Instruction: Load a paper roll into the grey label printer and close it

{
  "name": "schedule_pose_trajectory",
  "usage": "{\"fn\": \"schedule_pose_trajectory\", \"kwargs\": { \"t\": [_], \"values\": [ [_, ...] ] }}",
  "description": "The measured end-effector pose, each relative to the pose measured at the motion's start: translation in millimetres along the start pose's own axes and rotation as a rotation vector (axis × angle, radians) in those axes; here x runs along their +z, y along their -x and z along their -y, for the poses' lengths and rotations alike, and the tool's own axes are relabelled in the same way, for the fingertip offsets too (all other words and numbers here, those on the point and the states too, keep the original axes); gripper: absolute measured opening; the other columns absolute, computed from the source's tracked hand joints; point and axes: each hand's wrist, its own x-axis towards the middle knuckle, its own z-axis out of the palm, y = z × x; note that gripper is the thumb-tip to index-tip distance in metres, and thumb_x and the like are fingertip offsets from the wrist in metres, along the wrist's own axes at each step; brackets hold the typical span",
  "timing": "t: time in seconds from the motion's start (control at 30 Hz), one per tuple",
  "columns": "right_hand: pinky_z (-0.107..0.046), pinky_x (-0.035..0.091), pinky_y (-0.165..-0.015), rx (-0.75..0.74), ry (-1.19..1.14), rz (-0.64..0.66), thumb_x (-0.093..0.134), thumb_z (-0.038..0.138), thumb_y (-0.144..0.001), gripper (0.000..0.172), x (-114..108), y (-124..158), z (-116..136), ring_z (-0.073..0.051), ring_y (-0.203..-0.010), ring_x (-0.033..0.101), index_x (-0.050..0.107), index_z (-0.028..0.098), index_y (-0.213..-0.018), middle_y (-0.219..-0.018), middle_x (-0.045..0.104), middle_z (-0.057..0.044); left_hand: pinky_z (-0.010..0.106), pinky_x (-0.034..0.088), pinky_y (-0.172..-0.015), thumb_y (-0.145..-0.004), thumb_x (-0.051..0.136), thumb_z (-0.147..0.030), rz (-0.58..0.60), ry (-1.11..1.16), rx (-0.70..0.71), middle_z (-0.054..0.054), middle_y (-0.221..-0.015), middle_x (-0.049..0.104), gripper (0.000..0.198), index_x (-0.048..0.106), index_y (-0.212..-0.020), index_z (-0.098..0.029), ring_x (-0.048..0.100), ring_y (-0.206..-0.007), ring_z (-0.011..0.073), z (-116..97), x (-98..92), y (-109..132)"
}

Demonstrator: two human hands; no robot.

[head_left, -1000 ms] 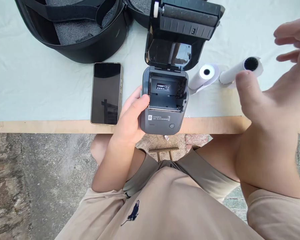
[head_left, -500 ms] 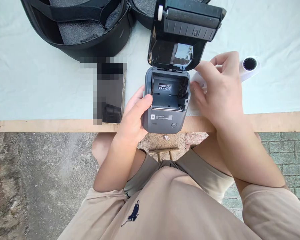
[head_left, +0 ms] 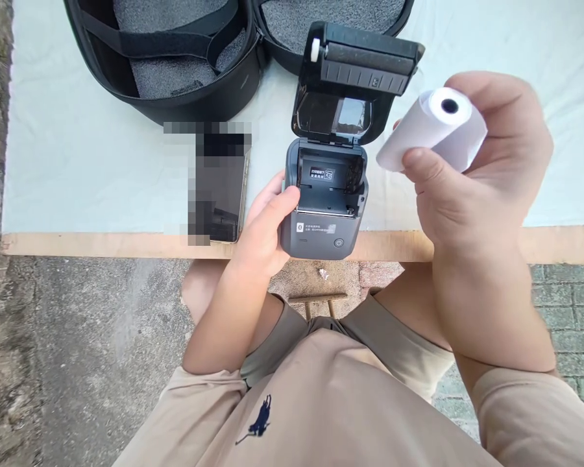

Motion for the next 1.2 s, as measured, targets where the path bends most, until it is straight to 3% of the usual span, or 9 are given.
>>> {"fn": "schedule_pose_trajectory", "kwargs": {
  "t": [0.1, 0.23, 0.33, 0.67, 0.8, 0.93, 1.1, 1.2],
  "values": [
    [-0.044, 0.054, -0.096, -0.099, -0.098, -0.101, 0.063, 0.035, -0.087, 0.04, -4.2, 3.0, 20.1, -0.024, -0.111, 0.064, 0.055, 0.035, -0.127, -0.123, 0.061, -0.002, 0.036, 0.061, -0.097, -0.09, 0.059, -0.038, -0.006, -0.013, -0.001, 0.003, -0.112, 0.075, 0.025, 0.067, -0.108, -0.023, 0.064, -0.126, 0.027, -0.9, 2.3, 0.0],
    [-0.038, 0.055, -0.093, -0.258, 0.088, 0.029, 0.061, 0.021, -0.086, 0.038, -3.8, 1.5, 49.2, -0.02, -0.11, 0.066, 0.055, 0.034, -0.122, -0.118, 0.068, 0.0, 0.036, 0.061, -0.096, -0.088, 0.063, -0.04, -0.021, -0.058, -0.008, 0.004, -0.111, 0.075, 0.028, 0.065, -0.111, -0.023, 0.066, -0.123, 0.0272, -1.5, 6.1, 0.8],
    [-0.035, 0.054, -0.095, -0.234, 0.236, 0.101, 0.051, 0.013, -0.091, 0.03, 2.1, -1.2, 57.7, -0.017, -0.109, 0.066, 0.054, 0.03, -0.116, -0.115, 0.07, -0.001, 0.035, 0.062, -0.094, -0.09, 0.061, -0.038, -0.019, -0.048, -0.008, 0.004, -0.109, 0.075, 0.028, 0.063, -0.114, -0.023, 0.069, -0.118, 0.0255, -1.4, 7.2, 1.5],
    [-0.03, 0.054, -0.074, -0.22, 0.284, 0.198, 0.058, 0.01, -0.083, 0.014, 12.9, -5.1, 51.6, -0.02, -0.094, 0.071, 0.058, 0.019, -0.094, -0.105, 0.073, -0.004, 0.031, 0.064, -0.081, -0.089, 0.065, -0.034, 0.005, -0.022, -0.008, 0.005, -0.115, 0.073, 0.032, 0.059, -0.118, -0.021, 0.072, -0.107, 0.0231, -0.6, 4.3, 2.0],
    [-0.029, 0.052, -0.069, -0.272, 0.218, 0.18, 0.054, 0.013, -0.089, 0.01, 17.5, -7.5, 48.5, -0.018, -0.085, 0.072, 0.061, 0.017, -0.083, -0.091, 0.074, -0.003, 0.031, 0.062, -0.086, -0.089, 0.064, -0.034, -0.002, -0.007, -0.013, 0.004, -0.109, 0.074, 0.029, 0.06, -0.114, -0.02, 0.07, -0.112, 0.0228, -2.7, 5.3, 1.9],
    [-0.033, 0.051, -0.071, -0.36, 0.183, 0.114, 0.058, 0.016, -0.09, 0.009, 17.2, -4.3, 48.8, -0.019, -0.082, 0.069, 0.063, 0.018, -0.083, -0.086, 0.071, -0.003, 0.032, 0.062, -0.085, -0.089, 0.063, -0.034, -0.016, 0.019, -0.024, 0.003, -0.096, 0.074, 0.027, 0.06, -0.113, -0.02, 0.071, -0.109, 0.0231, -3.7, 5.8, 1.2],
    [-0.036, 0.053, -0.078, -0.451, 0.045, 0.206, 0.062, 0.016, -0.089, 0.004, 18.4, 4.3, 47.8, -0.018, -0.088, 0.07, 0.062, 0.019, -0.087, -0.088, 0.071, -0.002, 0.033, 0.06, -0.088, -0.089, 0.06, -0.04, 0.026, 0.091, 0.024, 0.003, -0.098, 0.072, 0.024, 0.062, -0.105, -0.022, 0.07, -0.108, 0.0224, -1.4, 1.4, -0.4],
    [-0.04, 0.056, -0.086, -0.501, -0.064, 0.229, 0.067, 0.019, -0.086, 0.005, 21.6, 7.2, 42.9, -0.022, -0.099, 0.068, 0.063, 0.019, -0.09, -0.091, 0.07, -0.004, 0.033, 0.061, -0.083, -0.084, 0.068, -0.037, 0.053, 0.075, 0.035, 0.003, -0.098, 0.072, 0.026, 0.062, -0.106, -0.023, 0.071, -0.104, 0.0235, -0.2, -2.8, -0.9]
  ]
}}
